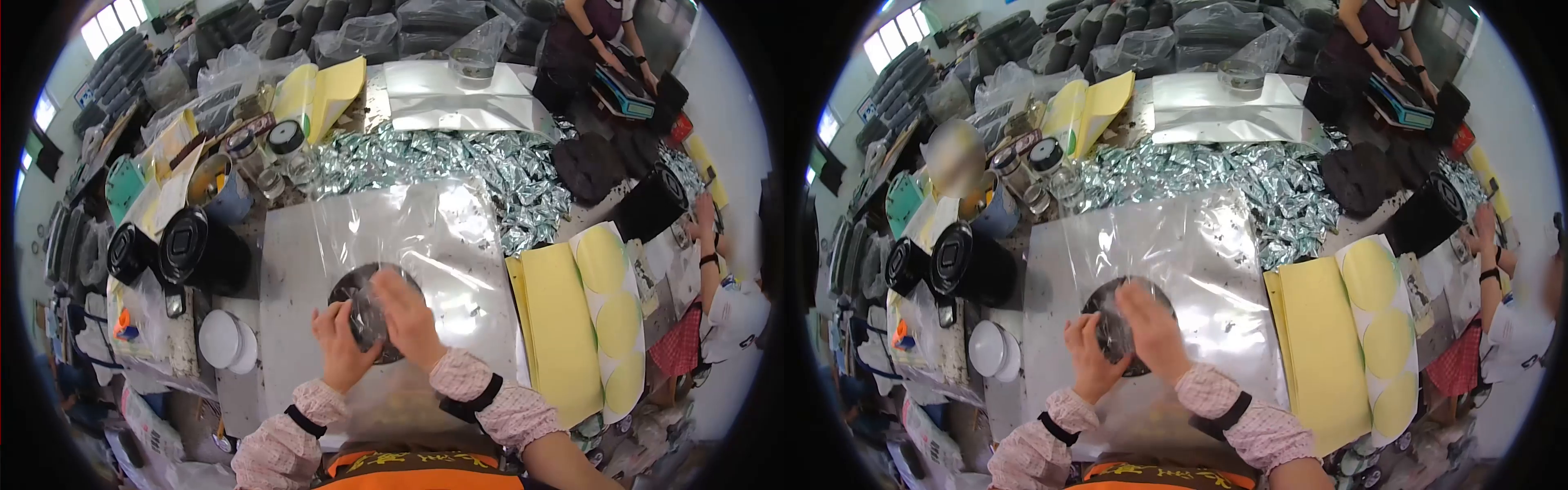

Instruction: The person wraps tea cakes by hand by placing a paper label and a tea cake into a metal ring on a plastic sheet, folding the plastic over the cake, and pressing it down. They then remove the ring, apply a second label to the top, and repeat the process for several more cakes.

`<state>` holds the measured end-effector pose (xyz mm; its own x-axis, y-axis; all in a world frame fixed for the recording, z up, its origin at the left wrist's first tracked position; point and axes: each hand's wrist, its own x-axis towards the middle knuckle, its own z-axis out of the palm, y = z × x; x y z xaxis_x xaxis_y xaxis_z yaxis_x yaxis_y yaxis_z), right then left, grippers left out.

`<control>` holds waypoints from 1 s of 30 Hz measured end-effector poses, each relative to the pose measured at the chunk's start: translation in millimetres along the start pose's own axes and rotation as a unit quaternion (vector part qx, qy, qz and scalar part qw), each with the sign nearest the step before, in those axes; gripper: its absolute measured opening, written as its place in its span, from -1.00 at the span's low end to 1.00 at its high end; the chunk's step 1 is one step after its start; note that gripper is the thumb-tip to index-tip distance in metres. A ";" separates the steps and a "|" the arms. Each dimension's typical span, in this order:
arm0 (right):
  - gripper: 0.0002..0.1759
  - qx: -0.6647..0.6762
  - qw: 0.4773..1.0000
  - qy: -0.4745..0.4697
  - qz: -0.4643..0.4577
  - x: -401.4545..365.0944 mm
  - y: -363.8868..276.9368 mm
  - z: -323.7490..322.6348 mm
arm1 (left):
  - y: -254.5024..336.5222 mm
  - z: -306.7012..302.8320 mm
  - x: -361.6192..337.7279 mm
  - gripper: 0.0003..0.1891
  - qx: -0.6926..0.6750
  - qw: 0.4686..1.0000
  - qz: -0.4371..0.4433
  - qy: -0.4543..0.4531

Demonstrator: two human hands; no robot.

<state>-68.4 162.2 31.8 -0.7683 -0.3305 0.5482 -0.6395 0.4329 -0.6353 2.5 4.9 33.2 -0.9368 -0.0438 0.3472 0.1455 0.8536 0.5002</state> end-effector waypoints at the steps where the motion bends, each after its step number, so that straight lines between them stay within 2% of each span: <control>1: -0.47 0.001 1.000 -0.017 -0.019 -6.3 7.0 4.5 | -3.8 -4.2 5.8 -0.21 -0.010 0.999 0.025 0.033; 2: -0.50 0.002 0.999 -0.036 -0.037 -10.8 14.8 9.2 | -15.1 -3.3 18.1 -0.16 -0.168 0.985 -0.031 0.035; 3: -0.53 -0.019 0.997 -0.073 -0.015 -4.9 14.8 8.3 | -28.9 0.4 30.4 -0.11 -0.322 0.942 -0.091 0.034; 4: -0.55 -0.038 0.992 -0.116 0.011 -1.2 9.8 5.9 | -30.5 -0.6 41.8 -0.07 -0.466 0.870 -0.156 0.031; 5: -0.58 -0.055 0.985 -0.161 0.037 -1.9 5.0 4.4 | -27.4 -3.1 52.5 -0.17 -0.440 0.891 -0.108 -0.018; 7: -0.60 0.047 0.992 -0.113 0.025 -1.4 5.8 -1.0 | -18.1 -1.3 48.7 -0.27 -0.240 0.968 0.049 -0.049; 8: -0.61 0.096 0.992 -0.085 0.015 1.8 10.5 -4.1 | -14.2 0.7 50.4 -0.32 -0.130 0.981 0.131 -0.061; 9: -0.61 0.182 0.983 0.013 0.012 -3.9 18.0 -10.3 | -10.4 3.2 44.0 -0.47 -0.101 0.980 0.159 -0.055; 10: -0.59 0.143 0.984 0.103 0.007 -5.5 25.9 -16.3 | -10.3 6.2 43.0 -0.48 -0.098 0.982 0.145 -0.070; 11: -0.61 0.192 0.955 0.187 0.131 2.7 37.5 -7.7 | -10.6 9.0 40.6 -0.50 -0.096 0.983 0.128 -0.088; 12: -0.63 0.234 0.900 0.263 0.258 8.9 48.4 1.6 | -9.8 11.2 37.1 -0.52 -0.096 0.983 0.107 -0.110; 13: -0.63 0.327 0.871 0.246 0.272 13.4 59.5 10.4 | -9.8 14.6 38.2 -0.49 -0.070 0.986 0.109 -0.107; 14: -0.63 0.417 0.833 0.228 0.285 28.6 65.3 16.8 | -7.9 11.9 33.3 -0.45 -0.138 0.984 0.063 -0.096; 16: -0.66 0.276 0.954 0.063 0.098 45.3 51.7 1.6 | -8.0 4.8 40.2 -0.37 -0.264 0.962 -0.017 -0.059; 17: -0.63 0.219 0.976 0.008 -0.013 53.6 44.8 -6.1 | -15.9 8.7 37.3 -0.37 -0.368 0.927 -0.060 -0.052; 18: -0.63 0.325 0.941 -0.059 -0.067 51.1 38.6 -5.2 | -23.9 12.6 34.3 -0.37 -0.467 0.878 -0.100 -0.037; 19: -0.66 0.358 0.923 -0.098 -0.104 48.2 40.0 -4.0 | -38.2 11.3 34.0 -0.41 -0.430 0.901 -0.044 -0.031; 20: -0.70 0.396 0.911 -0.108 -0.042 38.8 46.5 0.4 | -41.2 9.2 36.2 -0.45 -0.392 0.920 0.009 -0.023; 21: -0.74 0.430 0.895 -0.120 0.022 24.3 55.0 5.3 | -33.3 6.3 34.5 -0.65 -0.334 0.942 0.013 -0.043; 22: -0.77 0.459 0.874 -0.134 0.087 9.7 60.5 6.5 | -29.1 12.8 33.8 -0.68 -0.250 0.966 0.011 -0.060; 23: -0.91 0.248 0.956 -0.090 0.132 13.8 33.2 1.9 | -25.3 18.7 33.3 -0.71 -0.164 0.983 0.010 -0.079; 24: -0.96 0.163 0.978 -0.071 0.112 8.5 18.6 1.2 | -21.6 21.9 32.2 -0.74 -0.076 0.992 0.014 -0.100; 25: -0.94 0.077 0.992 -0.045 0.085 3.0 7.1 1.3 | -14.2 19.7 34.4 -0.71 -0.066 0.991 -0.011 -0.116; 26: -0.88 -0.011 0.998 -0.016 0.052 -1.6 1.3 0.9 | -13.1 20.8 35.2 -0.66 -0.039 0.995 0.012 -0.089; 27: -0.78 -0.050 0.998 -0.026 0.038 -4.5 0.1 -5.8 | -12.1 21.7 35.6 -0.61 -0.011 0.997 0.036 -0.062; 28: -0.79 -0.040 0.997 -0.046 0.044 -4.7 0.4 -5.6 | -9.6 19.8 34.6 -0.55 0.016 0.997 0.061 -0.041; 30: -0.83 -0.026 0.994 -0.082 0.071 -1.9 0.0 -6.9 | -7.0 2.4 43.8 -0.40 -0.051 0.985 0.096 -0.136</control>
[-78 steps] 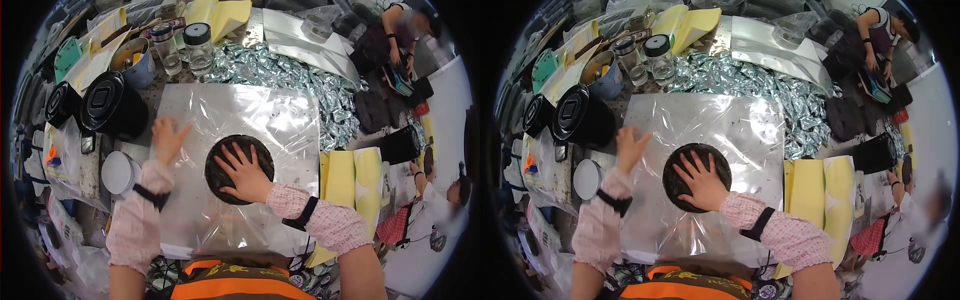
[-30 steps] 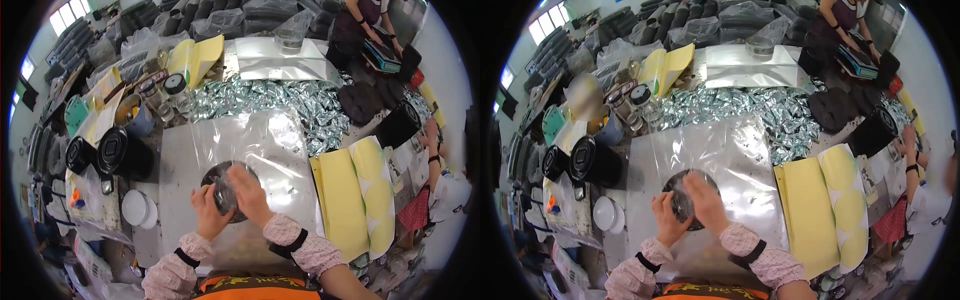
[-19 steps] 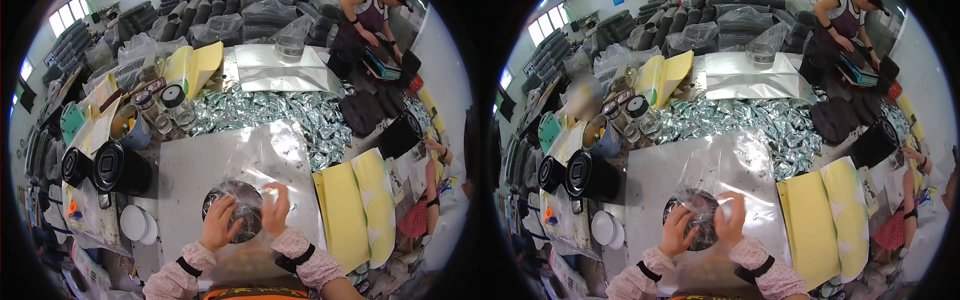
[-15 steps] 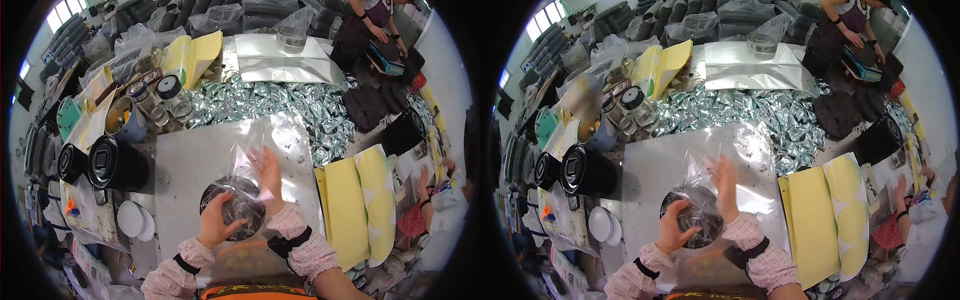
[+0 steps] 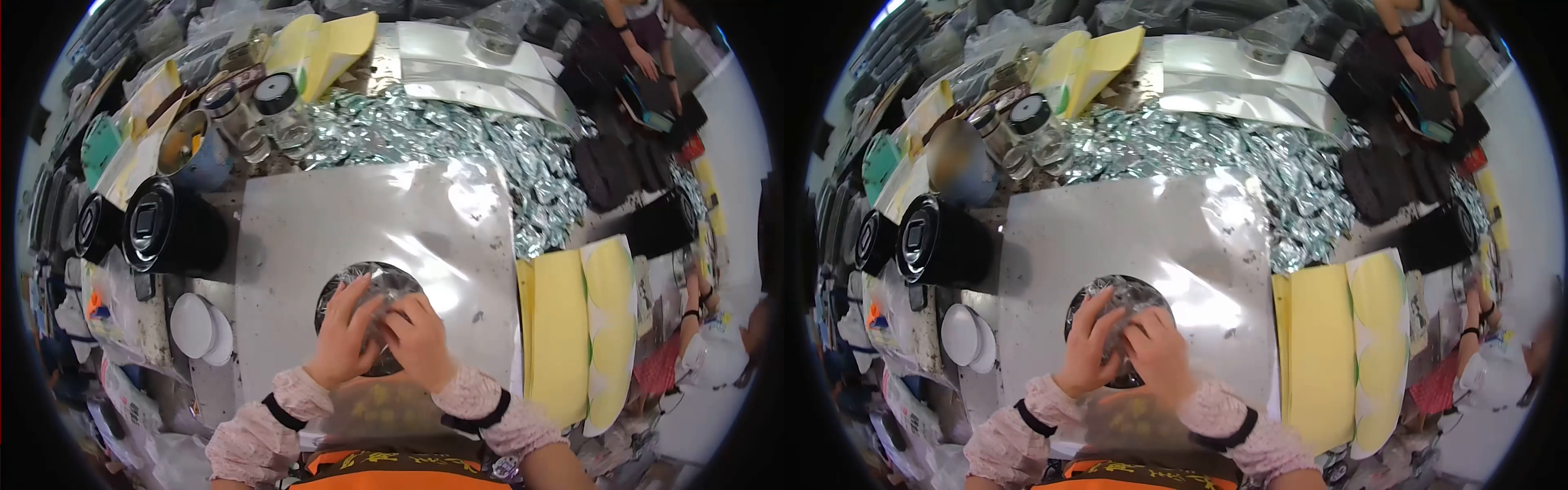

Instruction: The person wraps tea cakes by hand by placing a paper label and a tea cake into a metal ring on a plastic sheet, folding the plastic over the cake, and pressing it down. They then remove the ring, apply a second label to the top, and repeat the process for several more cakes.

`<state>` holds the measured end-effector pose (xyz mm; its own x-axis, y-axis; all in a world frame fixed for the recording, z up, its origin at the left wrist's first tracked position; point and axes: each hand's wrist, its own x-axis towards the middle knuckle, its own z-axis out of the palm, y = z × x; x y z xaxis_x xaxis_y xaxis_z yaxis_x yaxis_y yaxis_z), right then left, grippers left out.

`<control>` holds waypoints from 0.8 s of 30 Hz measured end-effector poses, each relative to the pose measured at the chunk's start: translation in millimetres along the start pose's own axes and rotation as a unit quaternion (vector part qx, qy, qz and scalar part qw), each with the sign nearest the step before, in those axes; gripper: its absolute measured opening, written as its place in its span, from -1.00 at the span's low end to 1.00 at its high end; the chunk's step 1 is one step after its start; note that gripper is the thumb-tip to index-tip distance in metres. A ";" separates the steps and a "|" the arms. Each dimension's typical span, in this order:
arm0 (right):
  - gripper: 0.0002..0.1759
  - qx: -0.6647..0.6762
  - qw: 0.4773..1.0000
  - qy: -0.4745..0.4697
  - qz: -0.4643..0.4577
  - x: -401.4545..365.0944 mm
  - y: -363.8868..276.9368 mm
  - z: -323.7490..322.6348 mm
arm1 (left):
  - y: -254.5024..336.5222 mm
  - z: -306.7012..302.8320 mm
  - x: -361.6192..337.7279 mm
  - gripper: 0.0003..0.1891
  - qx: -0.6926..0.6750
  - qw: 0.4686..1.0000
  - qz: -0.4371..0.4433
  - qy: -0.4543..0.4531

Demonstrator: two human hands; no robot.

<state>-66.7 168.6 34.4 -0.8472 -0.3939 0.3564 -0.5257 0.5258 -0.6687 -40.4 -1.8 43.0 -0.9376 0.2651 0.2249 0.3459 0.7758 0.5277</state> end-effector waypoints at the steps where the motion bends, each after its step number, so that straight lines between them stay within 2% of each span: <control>1: -0.81 -0.001 1.000 -0.007 -0.008 2.9 7.1 6.7 | 1.2 -5.9 5.1 -0.33 -0.039 0.998 0.027 -0.045; 4: -0.80 0.019 0.999 -0.034 -0.010 4.1 14.6 -2.1 | 7.7 1.4 3.2 -0.17 0.018 0.995 0.018 -0.092; 5: -0.82 0.066 0.998 -0.022 -0.006 1.6 18.9 -5.5 | 7.0 3.2 3.1 -0.19 0.040 0.994 0.020 -0.105; 8: -0.85 -0.004 0.992 -0.105 -0.063 3.8 21.6 -34.0 | 10.2 9.1 3.9 -0.21 0.094 0.989 0.016 -0.114; 11: -0.88 -0.047 0.987 -0.156 0.008 -7.2 33.7 -2.7 | 16.4 12.1 2.2 -0.24 0.126 0.984 0.007 -0.126; 14: -0.85 0.201 0.968 -0.116 0.094 13.7 55.0 -43.9 | 18.0 8.1 5.5 -0.23 0.129 0.983 -0.001 -0.133; 15: -0.83 0.098 0.988 -0.008 0.115 21.4 77.1 -62.4 | 18.9 7.3 7.2 -0.23 0.125 0.983 -0.004 -0.135; 16: -0.80 -0.006 0.986 0.099 0.132 33.2 102.8 -87.7 | 19.5 7.3 8.6 -0.22 0.120 0.983 -0.008 -0.136; 17: -0.73 0.036 0.930 0.138 0.338 53.2 112.8 -125.1 | 19.1 7.6 8.5 -0.21 0.122 0.983 -0.010 -0.139; 18: -0.64 -0.236 0.929 0.212 0.190 41.3 178.3 -133.5 | 19.0 7.9 8.1 -0.21 0.126 0.982 -0.010 -0.138; 19: -0.63 -0.351 0.898 0.193 0.182 36.0 208.9 -143.8 | 19.1 8.5 8.1 -0.20 0.130 0.982 -0.011 -0.137; 21: -0.61 -0.450 0.863 0.164 0.160 32.4 242.8 -146.5 | 18.8 9.9 8.7 -0.20 0.131 0.983 -0.012 -0.131; 23: -0.62 -0.426 0.883 0.142 0.138 25.2 259.8 -142.0 | 15.8 10.9 8.9 -0.20 0.121 0.985 -0.010 -0.126; 24: -0.64 -0.340 0.909 0.167 0.172 25.7 261.1 -147.2 | 16.2 10.5 7.0 -0.20 0.117 0.985 -0.011 -0.125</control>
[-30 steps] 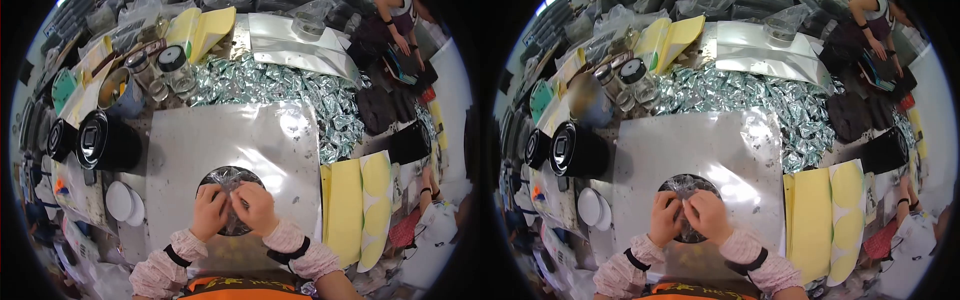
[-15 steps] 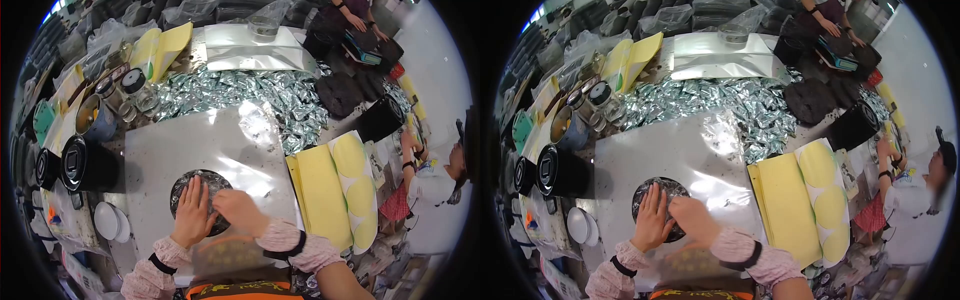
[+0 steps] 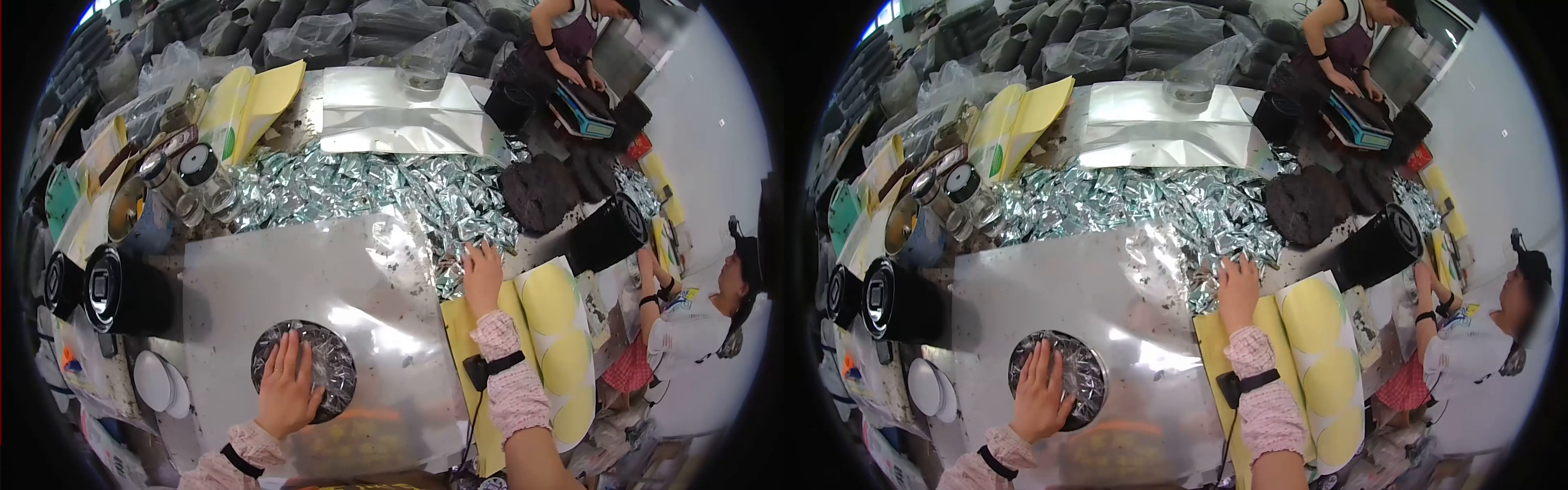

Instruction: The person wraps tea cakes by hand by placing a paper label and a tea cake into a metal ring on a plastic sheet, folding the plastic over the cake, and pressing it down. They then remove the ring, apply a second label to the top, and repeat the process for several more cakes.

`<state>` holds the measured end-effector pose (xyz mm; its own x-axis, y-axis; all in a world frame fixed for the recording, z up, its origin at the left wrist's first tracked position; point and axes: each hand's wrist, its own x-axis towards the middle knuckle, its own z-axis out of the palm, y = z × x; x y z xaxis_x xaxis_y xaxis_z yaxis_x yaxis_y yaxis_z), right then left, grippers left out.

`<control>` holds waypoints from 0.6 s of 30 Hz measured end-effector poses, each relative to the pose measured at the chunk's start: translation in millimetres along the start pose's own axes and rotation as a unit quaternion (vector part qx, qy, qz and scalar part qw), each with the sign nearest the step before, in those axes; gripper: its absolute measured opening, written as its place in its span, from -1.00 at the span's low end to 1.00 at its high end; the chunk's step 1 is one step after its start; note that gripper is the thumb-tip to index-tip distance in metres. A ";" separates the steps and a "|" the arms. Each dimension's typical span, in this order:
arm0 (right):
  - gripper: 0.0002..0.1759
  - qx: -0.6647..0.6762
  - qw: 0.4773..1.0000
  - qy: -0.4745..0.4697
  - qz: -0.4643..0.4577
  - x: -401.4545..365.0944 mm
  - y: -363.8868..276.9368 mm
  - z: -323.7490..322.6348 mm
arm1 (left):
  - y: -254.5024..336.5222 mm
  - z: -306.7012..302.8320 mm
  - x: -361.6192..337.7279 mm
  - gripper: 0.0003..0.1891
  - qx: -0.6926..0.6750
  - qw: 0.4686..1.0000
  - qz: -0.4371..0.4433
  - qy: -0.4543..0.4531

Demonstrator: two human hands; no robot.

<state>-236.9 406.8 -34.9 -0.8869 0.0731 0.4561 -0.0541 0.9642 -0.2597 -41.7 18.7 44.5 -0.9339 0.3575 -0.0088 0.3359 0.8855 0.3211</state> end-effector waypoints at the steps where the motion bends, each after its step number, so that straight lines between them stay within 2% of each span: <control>1: -0.65 0.086 0.995 -0.011 0.051 3.4 4.7 -4.6 | 0.3 -1.1 0.6 -0.20 -0.004 1.000 -0.005 -0.005; 2: -0.67 0.173 0.979 -0.023 0.103 4.1 3.4 -8.7 | 0.3 -2.5 0.8 -0.20 -0.009 1.000 0.001 -0.003; 3: -0.73 0.221 0.969 0.040 0.100 4.6 -17.1 -28.4 | -0.2 -3.8 1.6 -0.20 -0.012 1.000 0.004 0.000; 6: -0.77 0.313 0.950 0.011 0.003 -26.0 -107.0 -80.9 | -0.1 -2.9 -0.5 -0.21 -0.014 1.000 0.001 0.021; 8: -0.75 0.319 0.917 0.060 -0.232 -75.4 -171.5 -76.0 | -6.8 6.8 -5.7 -0.21 -0.161 0.983 -0.021 0.081; 10: -0.64 0.479 0.813 -0.150 -0.294 -142.4 -214.8 -58.0 | -15.4 27.2 -13.7 -0.19 -0.239 0.960 -0.034 0.143; 11: -0.65 0.399 0.838 -0.157 -0.337 -164.8 -230.2 -50.2 | -17.9 30.0 -15.8 -0.17 -0.278 0.944 -0.033 0.172; 14: -0.68 0.451 0.823 -0.248 -0.242 -155.1 -233.5 -85.5 | -12.1 2.8 -12.7 -0.12 -0.041 0.995 0.061 0.061; 15: -0.72 0.486 0.807 -0.248 -0.224 -151.6 -221.4 -91.5 | -5.5 -0.4 -10.8 -0.12 -0.067 0.996 0.039 0.052; 18: -0.74 0.432 0.865 -0.197 -0.163 -139.7 -171.2 -122.3 | -1.9 0.9 -9.8 -0.13 -0.025 0.999 0.020 0.026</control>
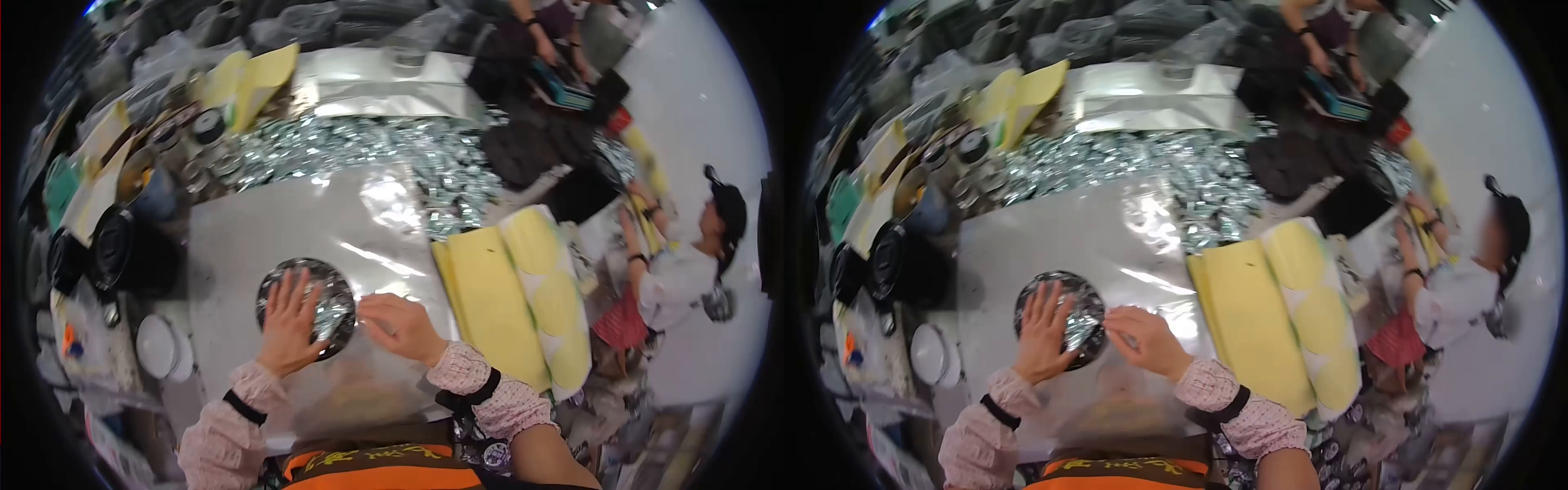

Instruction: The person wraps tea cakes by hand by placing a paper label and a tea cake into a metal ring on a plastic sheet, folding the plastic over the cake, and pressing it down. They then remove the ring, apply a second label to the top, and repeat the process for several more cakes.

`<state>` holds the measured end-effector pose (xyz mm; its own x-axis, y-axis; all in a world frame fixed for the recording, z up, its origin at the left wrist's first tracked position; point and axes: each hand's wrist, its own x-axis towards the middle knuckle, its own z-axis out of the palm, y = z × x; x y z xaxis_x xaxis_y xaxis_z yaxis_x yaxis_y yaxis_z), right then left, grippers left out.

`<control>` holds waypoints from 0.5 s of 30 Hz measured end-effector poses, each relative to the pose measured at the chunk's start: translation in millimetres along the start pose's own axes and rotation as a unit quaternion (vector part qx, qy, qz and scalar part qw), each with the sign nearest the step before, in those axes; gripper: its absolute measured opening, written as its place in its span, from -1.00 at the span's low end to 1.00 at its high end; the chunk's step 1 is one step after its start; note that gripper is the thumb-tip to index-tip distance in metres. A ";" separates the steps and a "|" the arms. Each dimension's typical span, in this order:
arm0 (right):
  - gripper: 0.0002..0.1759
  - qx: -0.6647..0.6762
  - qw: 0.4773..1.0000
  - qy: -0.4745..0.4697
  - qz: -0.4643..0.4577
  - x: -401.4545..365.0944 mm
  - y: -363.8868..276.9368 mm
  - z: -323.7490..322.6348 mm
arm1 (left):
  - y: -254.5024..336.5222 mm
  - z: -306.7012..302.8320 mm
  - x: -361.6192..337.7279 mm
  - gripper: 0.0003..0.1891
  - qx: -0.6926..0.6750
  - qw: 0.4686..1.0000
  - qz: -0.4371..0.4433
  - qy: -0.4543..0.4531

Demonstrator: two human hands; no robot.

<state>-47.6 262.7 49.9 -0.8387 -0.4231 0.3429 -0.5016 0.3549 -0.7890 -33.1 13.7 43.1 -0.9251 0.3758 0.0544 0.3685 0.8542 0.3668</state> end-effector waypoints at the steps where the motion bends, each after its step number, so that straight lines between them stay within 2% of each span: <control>1: -0.68 -0.139 0.988 0.053 -0.040 -12.3 18.0 -24.8 | 2.0 -0.1 0.9 -0.16 -0.011 1.000 0.010 0.010; 2: -0.70 -0.212 0.967 0.142 -0.017 -23.8 23.0 -56.7 | 3.4 -2.0 -1.3 -0.20 -0.019 1.000 0.015 0.020; 4: -0.60 -0.313 0.902 0.265 0.132 -67.2 70.8 -134.4 | -0.1 1.1 -2.3 -0.28 -0.021 0.999 0.024 0.034; 6: -0.43 -0.470 0.761 0.352 0.276 -129.5 139.5 -227.5 | -3.7 3.7 -5.2 -0.37 -0.012 0.999 0.034 0.038; 7: -0.42 -0.429 0.726 0.362 0.397 -155.0 146.0 -269.2 | 1.6 -0.1 -5.3 -0.51 -0.037 0.997 0.031 0.053; 8: -0.41 -0.378 0.680 0.366 0.510 -169.4 146.6 -292.9 | 1.6 0.4 -6.7 -0.53 -0.037 0.997 0.039 0.054; 11: -0.41 -0.434 0.702 0.275 0.494 -171.1 123.7 -289.9 | -4.3 9.1 -8.1 -0.54 -0.046 0.994 0.057 0.081; 14: -0.43 -0.573 0.722 0.252 0.293 -140.3 78.2 -228.1 | 0.2 4.0 -7.0 -0.49 -0.046 0.995 0.062 0.068; 15: -0.42 -0.594 0.715 0.258 0.263 -142.8 83.5 -230.2 | 1.9 4.5 -5.9 -0.48 -0.043 0.995 0.058 0.066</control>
<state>-18.5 544.6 52.4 -0.7901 0.2856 0.5424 0.3436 0.9391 0.0061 -26.6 14.8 39.4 -0.8829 0.4147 0.2202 0.4694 0.7722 0.4282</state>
